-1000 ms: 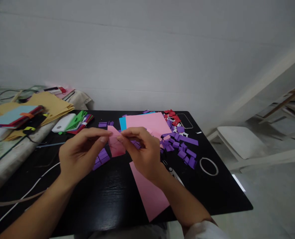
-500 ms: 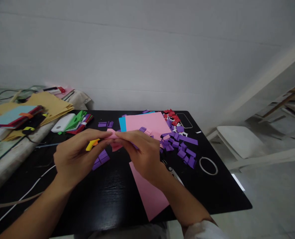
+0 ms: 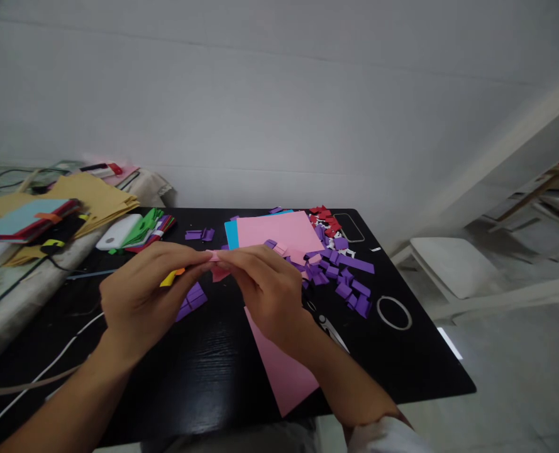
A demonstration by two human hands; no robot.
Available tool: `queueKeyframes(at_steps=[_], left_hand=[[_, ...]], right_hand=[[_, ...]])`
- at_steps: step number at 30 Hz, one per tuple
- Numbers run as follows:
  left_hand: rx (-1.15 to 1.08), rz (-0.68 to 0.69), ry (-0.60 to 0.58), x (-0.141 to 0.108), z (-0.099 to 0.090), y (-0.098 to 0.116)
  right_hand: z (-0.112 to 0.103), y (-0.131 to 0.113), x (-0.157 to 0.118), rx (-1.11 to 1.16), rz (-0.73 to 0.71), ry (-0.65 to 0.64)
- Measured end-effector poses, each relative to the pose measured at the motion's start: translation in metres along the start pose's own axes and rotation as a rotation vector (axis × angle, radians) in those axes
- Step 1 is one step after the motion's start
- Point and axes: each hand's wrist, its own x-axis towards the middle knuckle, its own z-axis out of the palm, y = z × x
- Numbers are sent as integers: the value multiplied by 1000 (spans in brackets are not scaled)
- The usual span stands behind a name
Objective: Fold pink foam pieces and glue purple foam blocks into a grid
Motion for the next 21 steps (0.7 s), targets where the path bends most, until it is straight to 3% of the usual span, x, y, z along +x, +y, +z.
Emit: queueKeyframes(at_steps=[6,8,13,16,21], left_hand=[[-9,-29,37,5,-1,2],[-106,-61,-13,6,-2,1],[-290,-294,-164,5,-2,-4],[-286,-336,-133,4,0,-6],[-405,-414,-110,6,7,-5]], right_hand=[[-2,-3,5,7,69,-25],[-2,-4,7,28,113,-40],[-3,-3,8,175,342,-101],[-1,-1,8,318,471,-99],[3,7,7,401,533,-110]])
